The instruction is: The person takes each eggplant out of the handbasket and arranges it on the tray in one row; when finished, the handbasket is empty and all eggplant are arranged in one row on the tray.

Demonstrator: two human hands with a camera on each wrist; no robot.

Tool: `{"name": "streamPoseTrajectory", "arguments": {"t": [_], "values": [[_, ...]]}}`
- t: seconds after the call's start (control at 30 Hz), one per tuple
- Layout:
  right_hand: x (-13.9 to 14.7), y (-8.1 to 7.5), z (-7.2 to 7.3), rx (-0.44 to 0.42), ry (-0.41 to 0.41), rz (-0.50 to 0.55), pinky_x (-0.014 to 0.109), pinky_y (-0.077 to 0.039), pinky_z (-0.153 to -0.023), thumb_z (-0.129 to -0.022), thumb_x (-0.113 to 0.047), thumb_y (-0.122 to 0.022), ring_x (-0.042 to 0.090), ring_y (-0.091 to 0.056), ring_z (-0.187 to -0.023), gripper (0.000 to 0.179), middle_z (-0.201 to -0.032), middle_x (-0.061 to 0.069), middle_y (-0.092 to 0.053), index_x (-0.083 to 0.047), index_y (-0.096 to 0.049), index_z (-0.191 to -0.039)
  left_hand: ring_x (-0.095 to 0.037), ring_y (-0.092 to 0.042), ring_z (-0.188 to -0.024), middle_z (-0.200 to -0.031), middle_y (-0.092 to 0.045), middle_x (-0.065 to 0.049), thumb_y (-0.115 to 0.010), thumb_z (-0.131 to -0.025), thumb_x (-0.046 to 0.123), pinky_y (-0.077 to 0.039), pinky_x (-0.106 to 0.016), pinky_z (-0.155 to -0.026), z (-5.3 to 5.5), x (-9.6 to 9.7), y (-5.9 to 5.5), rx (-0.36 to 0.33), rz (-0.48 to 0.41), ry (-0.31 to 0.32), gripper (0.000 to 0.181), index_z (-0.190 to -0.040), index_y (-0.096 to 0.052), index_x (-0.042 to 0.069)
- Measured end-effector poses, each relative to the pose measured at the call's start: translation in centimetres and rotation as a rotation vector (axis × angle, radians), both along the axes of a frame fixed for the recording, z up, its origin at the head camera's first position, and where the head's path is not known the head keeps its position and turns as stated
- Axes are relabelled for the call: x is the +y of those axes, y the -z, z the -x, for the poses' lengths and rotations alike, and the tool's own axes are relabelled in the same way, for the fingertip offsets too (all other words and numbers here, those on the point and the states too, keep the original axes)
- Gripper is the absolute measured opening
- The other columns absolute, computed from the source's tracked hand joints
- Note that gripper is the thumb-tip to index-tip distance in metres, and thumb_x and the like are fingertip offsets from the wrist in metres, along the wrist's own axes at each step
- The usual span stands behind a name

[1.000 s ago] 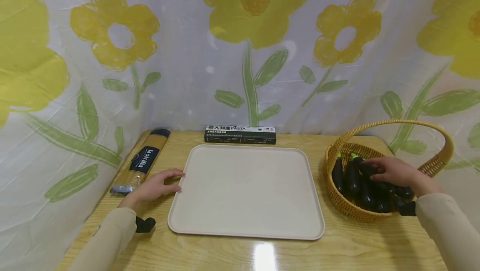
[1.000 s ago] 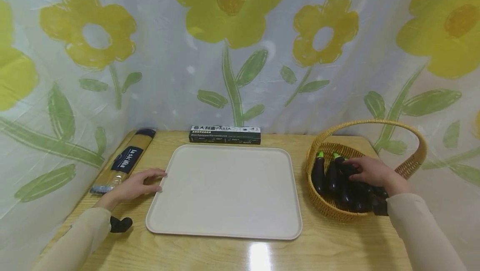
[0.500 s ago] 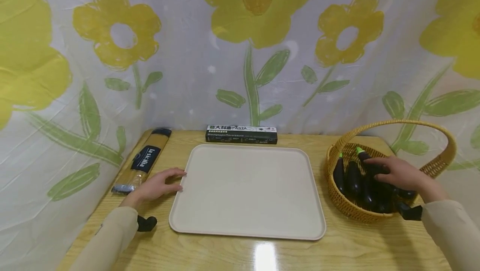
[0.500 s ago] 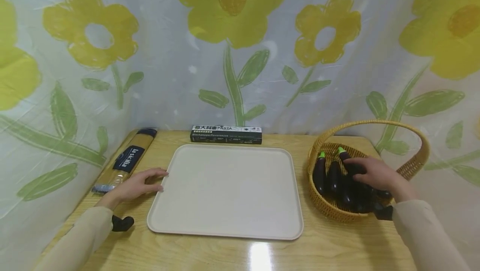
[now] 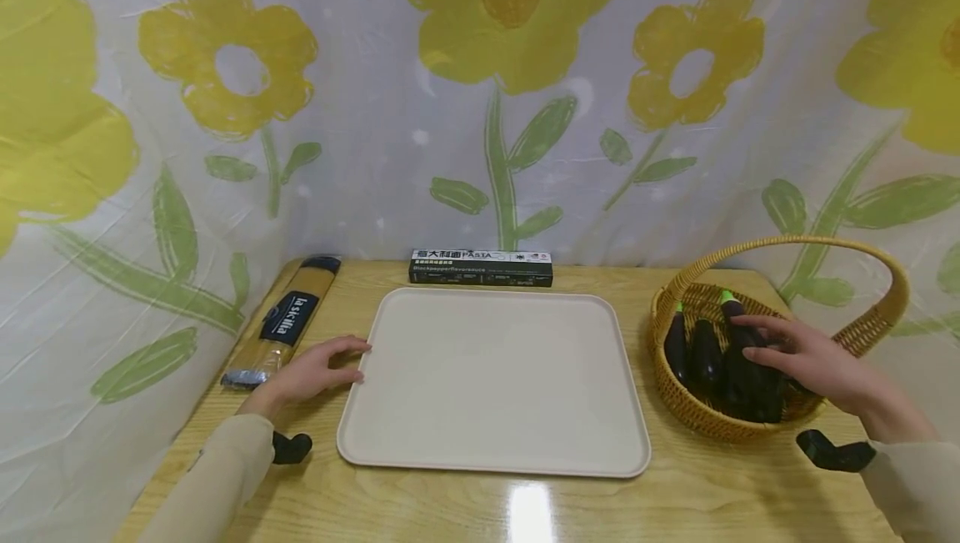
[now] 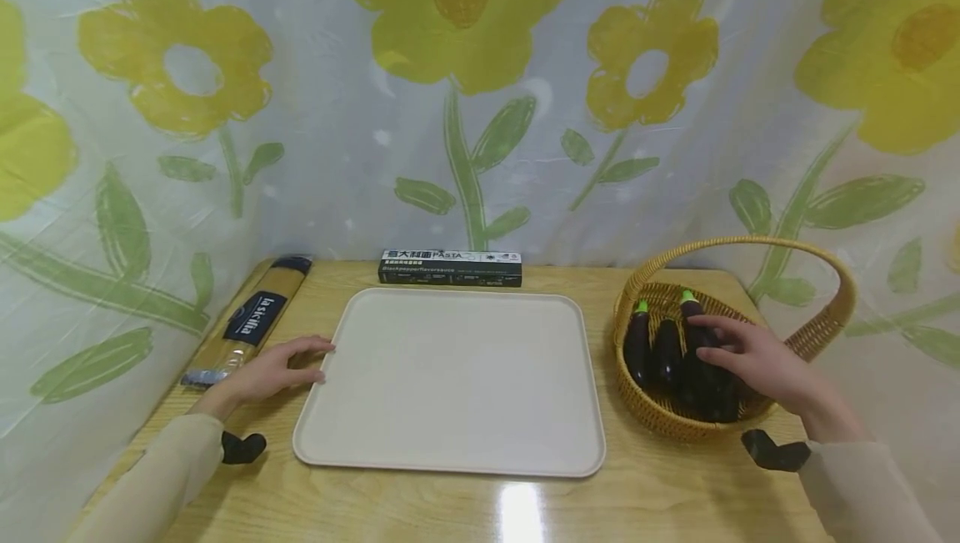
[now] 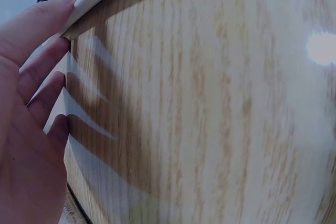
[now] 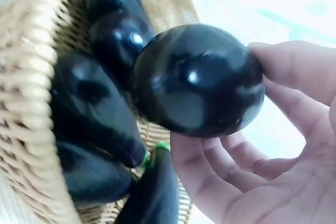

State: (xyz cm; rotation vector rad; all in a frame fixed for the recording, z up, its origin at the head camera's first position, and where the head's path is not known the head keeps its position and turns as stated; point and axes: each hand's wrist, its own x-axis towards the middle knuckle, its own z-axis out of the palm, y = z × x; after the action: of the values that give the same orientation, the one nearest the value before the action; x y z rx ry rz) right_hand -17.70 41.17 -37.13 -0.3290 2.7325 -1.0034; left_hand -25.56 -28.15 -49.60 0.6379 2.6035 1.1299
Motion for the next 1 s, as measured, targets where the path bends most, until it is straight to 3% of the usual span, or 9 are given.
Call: {"name": "streamPoseTrajectory", "arguments": {"t": [0.1, 0.23, 0.37, 0.47, 0.63, 0.83, 1.0], "values": [[-0.5, 0.2, -0.5, -0.013, 0.03, 0.033, 0.06, -0.048, -0.086, -0.103, -0.027, -0.053, 0.056, -0.033, -0.126, 0.057, -0.144, 0.037, -0.027, -0.001, -0.033, -0.149, -0.044, -0.032, -0.138, -0.145, -0.044, -0.022, -0.07, -0.092, 0.025, -0.026, -0.063, -0.111, 0.0, 0.0, -0.1, -0.002, -0.008, 0.002, 0.049, -0.134, -0.055, 0.005], [-1.3, 0.4, -1.5, -0.025, 0.044, 0.068, 0.039, -0.052, -0.078, -0.102, -0.026, -0.054, 0.05, -0.041, -0.122, 0.055, -0.142, 0.033, -0.029, -0.002, -0.035, -0.147, -0.044, -0.032, -0.138, -0.145, -0.044, -0.022, -0.07, -0.092, 0.025, -0.027, -0.062, -0.11, 0.0, 0.0, 0.0, -0.002, -0.01, 0.004, 0.049, -0.135, -0.056, 0.005], [-1.9, 0.5, -2.9, -0.06, 0.027, 0.116, 0.028, -0.052, -0.072, -0.101, -0.025, -0.055, 0.022, -0.049, -0.117, 0.052, -0.141, 0.024, -0.033, -0.005, -0.038, -0.145, -0.044, -0.032, -0.138, -0.146, -0.044, -0.022, -0.07, -0.092, 0.026, -0.027, -0.062, -0.11, 0.0, 0.0, 0.0, 0.0, -0.011, 0.007, 0.049, -0.135, -0.056, 0.006], [-2.2, 0.7, -3.9, -0.101, -0.025, 0.192, 0.031, -0.054, -0.071, -0.102, -0.02, -0.054, 0.007, -0.056, -0.104, 0.048, -0.137, 0.019, -0.039, -0.005, -0.038, -0.145, -0.045, -0.032, -0.138, -0.145, -0.044, -0.022, -0.07, -0.092, 0.025, -0.027, -0.062, -0.11, 0.0, 0.1, -0.1, -0.003, -0.02, -0.001, 0.048, -0.134, -0.056, 0.006], [-2.7, 1.3, -5.3, -0.205, -0.126, 0.289, 0.035, -0.057, -0.072, -0.103, -0.012, -0.051, 0.013, -0.063, -0.101, 0.044, -0.132, 0.009, -0.046, -0.004, -0.039, -0.144, -0.043, -0.031, -0.139, -0.146, -0.044, -0.021, -0.07, -0.092, 0.026, -0.026, -0.062, -0.111, 0.0, 0.0, -0.1, -0.002, -0.011, -0.004, 0.048, -0.134, -0.056, 0.007], [-3.9, 1.5, -6.6, -0.21, -0.136, 0.261, 0.031, -0.055, -0.071, -0.103, -0.015, -0.052, 0.013, -0.06, -0.101, 0.041, -0.131, -0.002, -0.049, -0.009, -0.043, -0.142, -0.044, -0.032, -0.138, -0.145, -0.045, -0.021, -0.07, -0.092, 0.025, -0.026, -0.062, -0.111, 0.0, 0.0, -0.1, -0.002, -0.014, -0.003, 0.049, -0.134, -0.056, 0.005], [-5.4, 1.4, -7.1, -0.197, -0.147, 0.278, 0.029, -0.055, -0.074, -0.103, -0.015, -0.052, 0.01, -0.06, -0.104, 0.041, -0.13, -0.02, -0.048, -0.009, -0.043, -0.142, -0.043, -0.033, -0.138, -0.144, -0.046, -0.021, -0.07, -0.092, 0.024, -0.026, -0.061, -0.112, 0.1, -0.1, 0.0, -0.002, -0.021, 0.005, 0.048, -0.134, -0.056, 0.006]]}}
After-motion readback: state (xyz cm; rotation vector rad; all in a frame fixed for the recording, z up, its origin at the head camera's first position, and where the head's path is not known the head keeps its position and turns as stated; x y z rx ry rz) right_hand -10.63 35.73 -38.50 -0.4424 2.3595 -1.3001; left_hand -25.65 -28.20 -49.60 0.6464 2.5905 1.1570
